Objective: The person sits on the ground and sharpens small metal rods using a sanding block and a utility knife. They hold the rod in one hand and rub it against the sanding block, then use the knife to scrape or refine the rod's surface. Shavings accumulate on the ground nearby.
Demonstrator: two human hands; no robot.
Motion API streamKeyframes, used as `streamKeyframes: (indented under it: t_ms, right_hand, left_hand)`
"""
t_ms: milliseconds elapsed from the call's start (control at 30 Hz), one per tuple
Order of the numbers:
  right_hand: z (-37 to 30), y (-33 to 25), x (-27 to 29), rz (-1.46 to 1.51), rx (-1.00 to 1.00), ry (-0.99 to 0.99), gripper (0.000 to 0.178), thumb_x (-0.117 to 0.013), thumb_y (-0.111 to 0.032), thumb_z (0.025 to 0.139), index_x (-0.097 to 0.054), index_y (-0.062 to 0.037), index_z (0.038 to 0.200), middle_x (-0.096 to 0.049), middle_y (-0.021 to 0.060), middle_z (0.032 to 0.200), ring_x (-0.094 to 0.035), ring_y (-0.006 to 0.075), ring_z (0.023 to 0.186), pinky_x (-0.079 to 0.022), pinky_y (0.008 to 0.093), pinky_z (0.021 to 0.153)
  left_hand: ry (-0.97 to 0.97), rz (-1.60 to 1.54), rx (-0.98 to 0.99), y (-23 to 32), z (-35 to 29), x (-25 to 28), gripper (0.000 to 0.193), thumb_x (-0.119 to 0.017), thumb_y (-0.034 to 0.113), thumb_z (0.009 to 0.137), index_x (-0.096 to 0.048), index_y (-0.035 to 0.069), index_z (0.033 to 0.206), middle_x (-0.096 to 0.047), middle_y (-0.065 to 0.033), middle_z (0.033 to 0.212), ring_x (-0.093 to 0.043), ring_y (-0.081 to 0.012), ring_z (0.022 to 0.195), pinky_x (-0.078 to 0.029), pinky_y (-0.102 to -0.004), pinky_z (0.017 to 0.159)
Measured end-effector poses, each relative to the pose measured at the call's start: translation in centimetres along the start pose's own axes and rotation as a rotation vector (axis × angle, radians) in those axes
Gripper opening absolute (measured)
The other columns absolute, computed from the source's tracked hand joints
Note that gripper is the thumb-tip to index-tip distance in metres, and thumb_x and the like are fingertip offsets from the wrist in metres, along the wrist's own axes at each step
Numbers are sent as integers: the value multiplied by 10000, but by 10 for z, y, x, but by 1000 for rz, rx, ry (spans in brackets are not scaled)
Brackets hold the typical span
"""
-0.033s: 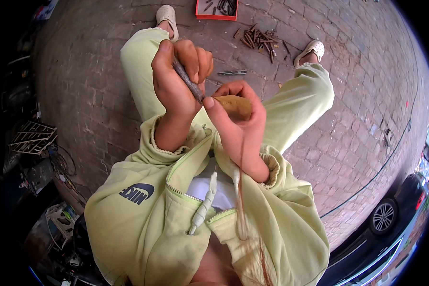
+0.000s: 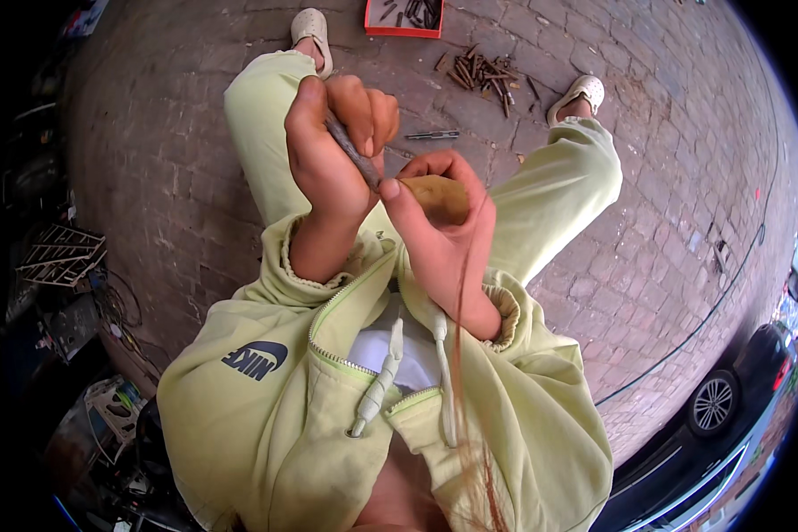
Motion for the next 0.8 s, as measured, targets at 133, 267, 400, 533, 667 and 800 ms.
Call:
streamKeyframes:
  t_ms: [133, 267, 400, 533, 667, 800]
  right_hand:
    - [-1, 2, 1, -46, -3, 19, 174, -678, -74, 782, -532, -12, 854, -540, -21, 743, -470, 32, 669, -367, 173, 591]
    - [-1, 6, 0, -28, -14, 43, 181, -682, -90, 781, -533, -14, 851, -544, -23, 738, -474, 36, 661, -368, 174, 588]
    - [0, 11, 0, -7, -69, -9, 162, -674, -86, 787, -542, -6, 838, -543, -19, 735, -476, 34, 657, -367, 171, 583]
    - [3, 13, 1, 97, -3, 62, 174, -679, -111, 775, -546, -10, 822, -552, -13, 709, -480, 40, 647, -373, 181, 582]
    - [-2, 18, 4, 21, -87, 26, 170, -676, -107, 775, -549, -9, 832, -556, -11, 715, -489, 39, 647, -378, 178, 582]
    - [4, 14, 0, 91, 2, 43, 177, -673, -122, 775, -548, -12, 836, -564, -11, 710, -491, 39, 641, -378, 182, 570]
  left_hand:
    - [40, 23, -60, 3, -1, 0, 457, -226, 271, 928, -292, 105, 508, -264, -13, 438, -209, -122, 407, -201, -293, 433]
    - [18, -7, -82, 4, -2, 1, 459, -237, 287, 923, -290, 96, 509, -266, -17, 430, -211, -122, 411, -209, -292, 441]
    - [57, 31, -88, 5, -4, 3, 465, -239, 301, 922, -289, 95, 508, -263, -18, 426, -204, -126, 413, -206, -291, 444]
    - [46, 22, -99, 3, -1, 2, 465, -241, 304, 921, -288, 96, 508, -264, -17, 424, -198, -126, 413, -203, -295, 445]
    - [81, 22, -94, 2, -5, 3, 463, -239, 303, 921, -287, 97, 509, -259, -17, 424, -195, -126, 414, -203, -296, 448]
    - [57, 29, -92, 1, -3, 1, 457, -243, 299, 920, -283, 99, 510, -255, -13, 429, -197, -126, 411, -206, -296, 447]
Point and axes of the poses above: each hand's wrist, its own z-axis towards the middle knuckle, its own x-axis out of the back of the hand, y = z × x, the point moved 5 cm from there along z, towards the middle knuckle
